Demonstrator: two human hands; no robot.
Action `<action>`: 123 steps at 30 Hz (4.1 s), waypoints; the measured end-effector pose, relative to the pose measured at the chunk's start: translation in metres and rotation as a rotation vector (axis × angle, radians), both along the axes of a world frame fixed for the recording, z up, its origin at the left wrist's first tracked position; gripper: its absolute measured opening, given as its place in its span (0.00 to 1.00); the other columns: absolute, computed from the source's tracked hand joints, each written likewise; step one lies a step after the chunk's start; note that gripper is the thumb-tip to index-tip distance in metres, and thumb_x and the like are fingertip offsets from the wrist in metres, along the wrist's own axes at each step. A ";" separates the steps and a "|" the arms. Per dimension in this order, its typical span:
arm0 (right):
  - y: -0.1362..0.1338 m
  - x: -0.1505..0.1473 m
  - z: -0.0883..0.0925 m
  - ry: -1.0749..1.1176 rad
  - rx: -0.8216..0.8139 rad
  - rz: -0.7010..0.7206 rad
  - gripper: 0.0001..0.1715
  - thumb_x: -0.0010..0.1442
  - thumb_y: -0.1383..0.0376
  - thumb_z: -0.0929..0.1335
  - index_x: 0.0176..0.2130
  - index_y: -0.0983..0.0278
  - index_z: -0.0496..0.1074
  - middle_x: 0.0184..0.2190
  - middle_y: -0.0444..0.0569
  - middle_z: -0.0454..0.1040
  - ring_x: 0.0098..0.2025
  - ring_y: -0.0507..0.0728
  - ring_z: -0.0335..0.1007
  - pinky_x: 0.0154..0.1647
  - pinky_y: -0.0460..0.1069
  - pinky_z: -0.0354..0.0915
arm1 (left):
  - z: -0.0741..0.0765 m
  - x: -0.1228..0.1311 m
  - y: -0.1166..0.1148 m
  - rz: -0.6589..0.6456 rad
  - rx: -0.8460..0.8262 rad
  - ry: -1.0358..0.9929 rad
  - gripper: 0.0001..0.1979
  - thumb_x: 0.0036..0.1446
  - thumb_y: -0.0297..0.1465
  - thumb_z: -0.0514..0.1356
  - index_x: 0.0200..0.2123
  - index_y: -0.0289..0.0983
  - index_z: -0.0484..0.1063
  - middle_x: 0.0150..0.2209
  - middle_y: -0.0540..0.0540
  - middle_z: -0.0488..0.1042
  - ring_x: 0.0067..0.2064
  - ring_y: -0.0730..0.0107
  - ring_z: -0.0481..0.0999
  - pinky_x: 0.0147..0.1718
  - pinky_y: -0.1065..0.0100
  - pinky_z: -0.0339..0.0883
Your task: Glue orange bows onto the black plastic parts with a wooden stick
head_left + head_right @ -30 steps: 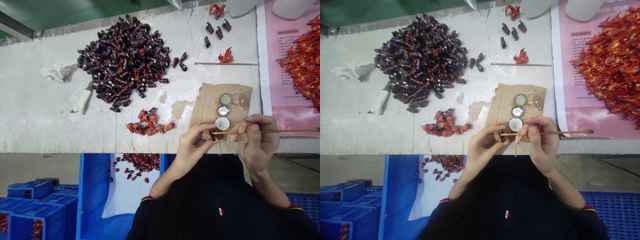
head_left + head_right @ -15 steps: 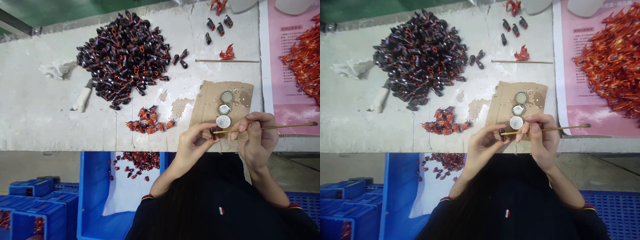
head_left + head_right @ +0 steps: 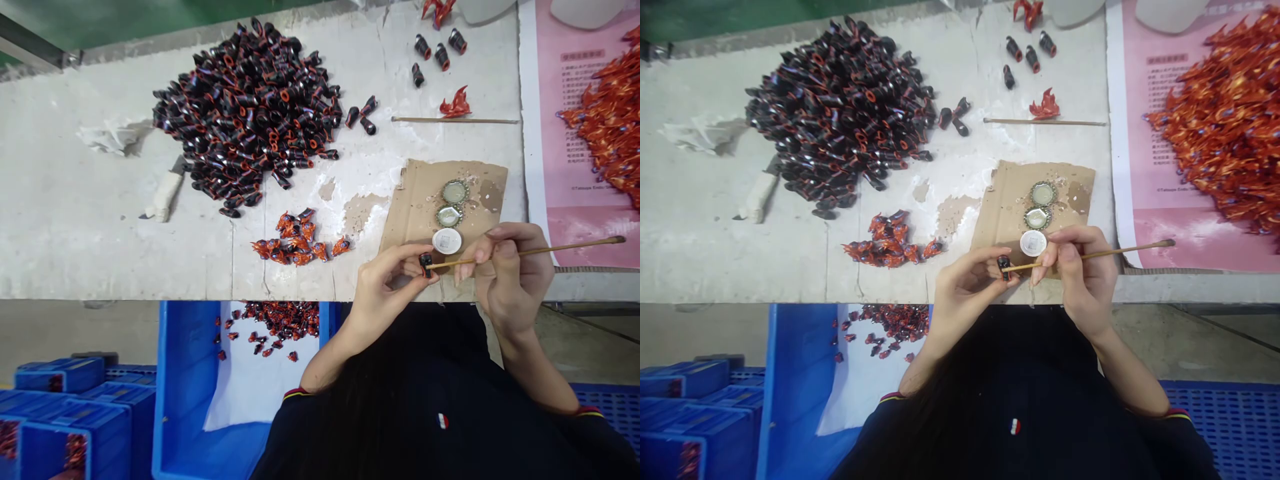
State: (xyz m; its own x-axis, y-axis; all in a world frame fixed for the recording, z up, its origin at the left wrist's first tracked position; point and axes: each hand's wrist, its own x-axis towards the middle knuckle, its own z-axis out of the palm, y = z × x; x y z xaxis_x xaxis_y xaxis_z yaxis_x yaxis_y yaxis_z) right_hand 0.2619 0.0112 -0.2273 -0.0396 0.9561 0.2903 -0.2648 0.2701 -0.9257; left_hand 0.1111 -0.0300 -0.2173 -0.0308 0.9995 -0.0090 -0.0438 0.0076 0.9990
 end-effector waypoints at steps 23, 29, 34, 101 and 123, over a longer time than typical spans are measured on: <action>-0.003 -0.002 0.001 -0.006 0.015 0.005 0.07 0.66 0.66 0.64 0.40 0.56 0.72 0.22 0.39 0.67 0.18 0.48 0.64 0.16 0.45 0.65 | 0.003 -0.001 0.000 0.017 -0.010 0.028 0.15 0.53 0.26 0.68 0.45 0.40 0.76 0.36 0.48 0.80 0.36 0.71 0.80 0.40 0.69 0.78; 0.008 0.019 0.005 -0.116 0.350 -0.260 0.10 0.65 0.63 0.66 0.45 0.55 0.76 0.25 0.41 0.69 0.22 0.49 0.66 0.24 0.48 0.71 | 0.005 -0.002 -0.001 0.033 0.001 0.002 0.14 0.53 0.28 0.68 0.44 0.39 0.77 0.35 0.49 0.80 0.35 0.73 0.80 0.41 0.72 0.78; 0.024 0.102 0.010 -0.650 0.650 -0.785 0.18 0.68 0.57 0.62 0.53 0.50 0.73 0.34 0.47 0.77 0.34 0.57 0.78 0.34 0.55 0.73 | 0.009 -0.005 0.000 0.081 -0.003 0.031 0.13 0.53 0.25 0.68 0.43 0.38 0.77 0.33 0.51 0.79 0.34 0.76 0.81 0.41 0.76 0.77; -0.015 0.011 0.026 -0.749 0.415 -0.038 0.08 0.62 0.71 0.68 0.35 0.59 0.65 0.28 0.43 0.70 0.30 0.52 0.66 0.30 0.49 0.62 | 0.019 0.002 0.008 0.020 0.627 0.315 0.15 0.55 0.25 0.67 0.46 0.40 0.74 0.40 0.47 0.81 0.41 0.70 0.82 0.41 0.71 0.78; -0.014 0.008 0.021 -0.736 0.471 -0.075 0.06 0.61 0.70 0.68 0.36 0.59 0.67 0.28 0.44 0.73 0.30 0.54 0.69 0.32 0.51 0.64 | 0.020 0.000 0.010 0.003 0.509 0.204 0.13 0.53 0.25 0.68 0.42 0.42 0.78 0.38 0.49 0.83 0.40 0.69 0.83 0.41 0.66 0.79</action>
State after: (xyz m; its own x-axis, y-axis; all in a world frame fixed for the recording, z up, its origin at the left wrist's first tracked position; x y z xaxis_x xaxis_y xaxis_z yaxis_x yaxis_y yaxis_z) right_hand 0.2700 -0.0024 -0.2067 -0.3141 0.7508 0.5810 0.3893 0.6600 -0.6425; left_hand 0.1109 -0.0204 -0.1978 0.0162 0.8761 0.4819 0.1521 -0.4785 0.8648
